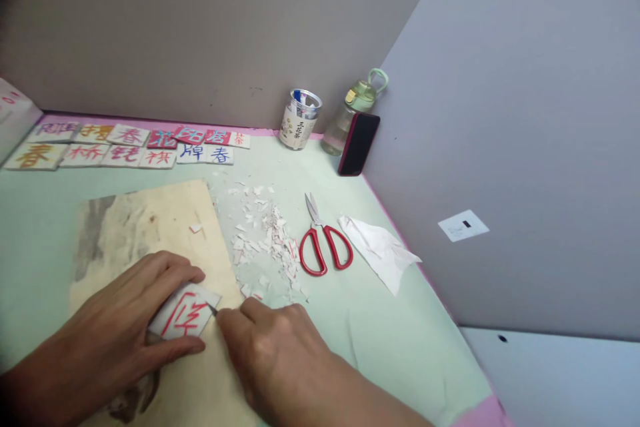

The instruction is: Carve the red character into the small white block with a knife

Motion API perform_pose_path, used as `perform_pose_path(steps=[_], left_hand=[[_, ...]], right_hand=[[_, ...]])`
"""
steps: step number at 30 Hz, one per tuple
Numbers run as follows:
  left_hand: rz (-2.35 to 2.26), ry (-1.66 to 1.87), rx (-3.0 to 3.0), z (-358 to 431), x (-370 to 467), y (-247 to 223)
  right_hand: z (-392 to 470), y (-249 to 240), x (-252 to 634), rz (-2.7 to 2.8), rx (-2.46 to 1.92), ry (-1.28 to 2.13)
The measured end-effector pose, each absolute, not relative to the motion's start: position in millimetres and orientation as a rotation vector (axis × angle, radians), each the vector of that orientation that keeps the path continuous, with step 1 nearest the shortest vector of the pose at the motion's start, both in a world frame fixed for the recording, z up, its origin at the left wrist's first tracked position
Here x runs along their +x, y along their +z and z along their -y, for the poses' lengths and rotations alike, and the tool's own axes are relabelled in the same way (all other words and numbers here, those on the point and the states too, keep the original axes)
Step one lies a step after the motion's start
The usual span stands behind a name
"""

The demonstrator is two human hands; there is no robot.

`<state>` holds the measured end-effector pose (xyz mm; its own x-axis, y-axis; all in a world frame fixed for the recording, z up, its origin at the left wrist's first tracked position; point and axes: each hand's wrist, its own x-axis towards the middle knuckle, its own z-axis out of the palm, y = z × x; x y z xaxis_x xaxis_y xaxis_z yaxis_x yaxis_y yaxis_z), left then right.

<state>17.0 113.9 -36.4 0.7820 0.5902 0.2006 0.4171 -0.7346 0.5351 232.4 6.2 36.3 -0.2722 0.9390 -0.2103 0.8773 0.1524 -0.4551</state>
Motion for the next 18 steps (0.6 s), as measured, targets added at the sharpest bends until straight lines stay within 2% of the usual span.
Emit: perform_pose_path(steps=[11,13,18], left_hand=[[-0.746,0.527,2.462,-113,22,-31],[-0.751,0.528,2.467,-111,23,-31],[-0.754,0.580,2.518,-107,22,-32]], right_hand=[[-8,26,206,2.586,-1.692,-0.021],[-7,27,205,2.572,-1.711,-0.048],[-6,35,213,2.514,-1.775,0.188]])
